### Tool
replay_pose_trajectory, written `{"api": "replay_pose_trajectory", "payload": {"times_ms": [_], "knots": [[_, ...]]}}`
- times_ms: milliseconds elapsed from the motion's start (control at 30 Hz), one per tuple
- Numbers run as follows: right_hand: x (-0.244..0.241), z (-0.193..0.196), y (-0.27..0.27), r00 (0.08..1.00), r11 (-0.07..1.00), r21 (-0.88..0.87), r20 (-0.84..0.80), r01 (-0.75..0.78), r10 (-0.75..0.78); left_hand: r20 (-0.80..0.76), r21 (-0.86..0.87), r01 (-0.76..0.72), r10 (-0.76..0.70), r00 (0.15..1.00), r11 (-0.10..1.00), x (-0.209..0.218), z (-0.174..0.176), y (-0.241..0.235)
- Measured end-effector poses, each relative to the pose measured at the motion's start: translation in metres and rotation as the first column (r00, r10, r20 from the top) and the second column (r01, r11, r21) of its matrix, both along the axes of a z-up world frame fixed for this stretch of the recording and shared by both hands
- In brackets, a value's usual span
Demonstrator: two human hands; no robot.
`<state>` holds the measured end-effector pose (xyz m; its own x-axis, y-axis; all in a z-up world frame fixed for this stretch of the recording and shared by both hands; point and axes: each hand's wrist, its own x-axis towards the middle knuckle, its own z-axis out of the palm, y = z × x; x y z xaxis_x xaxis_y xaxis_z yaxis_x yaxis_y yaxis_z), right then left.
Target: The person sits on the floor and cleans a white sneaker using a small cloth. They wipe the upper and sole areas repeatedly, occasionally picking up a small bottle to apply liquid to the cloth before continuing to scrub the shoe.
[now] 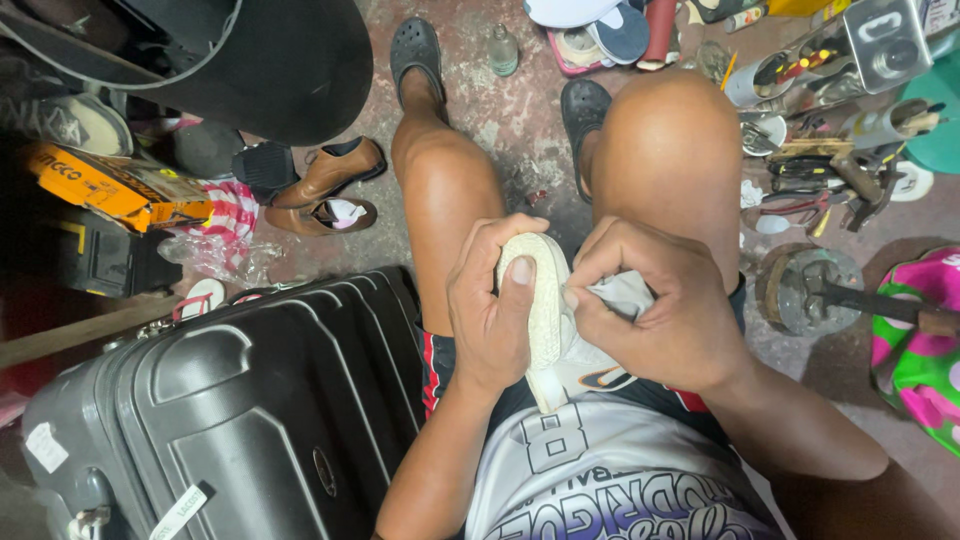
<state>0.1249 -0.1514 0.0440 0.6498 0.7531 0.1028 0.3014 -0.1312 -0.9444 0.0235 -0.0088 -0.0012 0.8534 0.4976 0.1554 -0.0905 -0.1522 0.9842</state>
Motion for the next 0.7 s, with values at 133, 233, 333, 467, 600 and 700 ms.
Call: {"api": "replay_pose_trajectory", "payload": {"times_ms": [133, 233, 333, 467, 600, 700], "knots": [[0.006, -0.006, 0.003, 0.999, 0.999, 0.020, -0.017, 0.036, -0.035, -0.002, 0.008, 0.007, -0.007, 1.000, 1.000, -0.001, 0.002, 0.000], [0.010, -0.005, 0.002, 0.994, 0.998, 0.041, -0.093, 0.056, -0.052, -0.004, -0.017, 0.010, -0.010, 1.000, 1.000, -0.001, 0.003, 0.000], [0.006, -0.002, -0.006, 0.999, 0.999, 0.026, -0.030, 0.040, -0.039, 0.018, -0.005, 0.001, -0.001, 1.000, 1.000, -0.002, 0.002, 0.001], [-0.009, -0.008, -0.009, 0.979, 0.998, -0.017, 0.197, 0.060, -0.055, -0.006, -0.034, -0.013, 0.013, 1.000, 0.999, -0.001, 0.000, 0.002], [-0.020, -0.012, -0.008, 0.936, 0.995, 0.025, 0.339, 0.095, -0.097, -0.012, -0.060, -0.027, 0.026, 1.000, 0.998, -0.001, 0.000, 0.001], [-0.021, -0.011, -0.007, 0.908, 0.991, 0.028, 0.397, 0.129, -0.129, -0.011, -0.038, -0.033, 0.033, 0.999, 0.999, -0.002, 0.002, -0.001]]}}
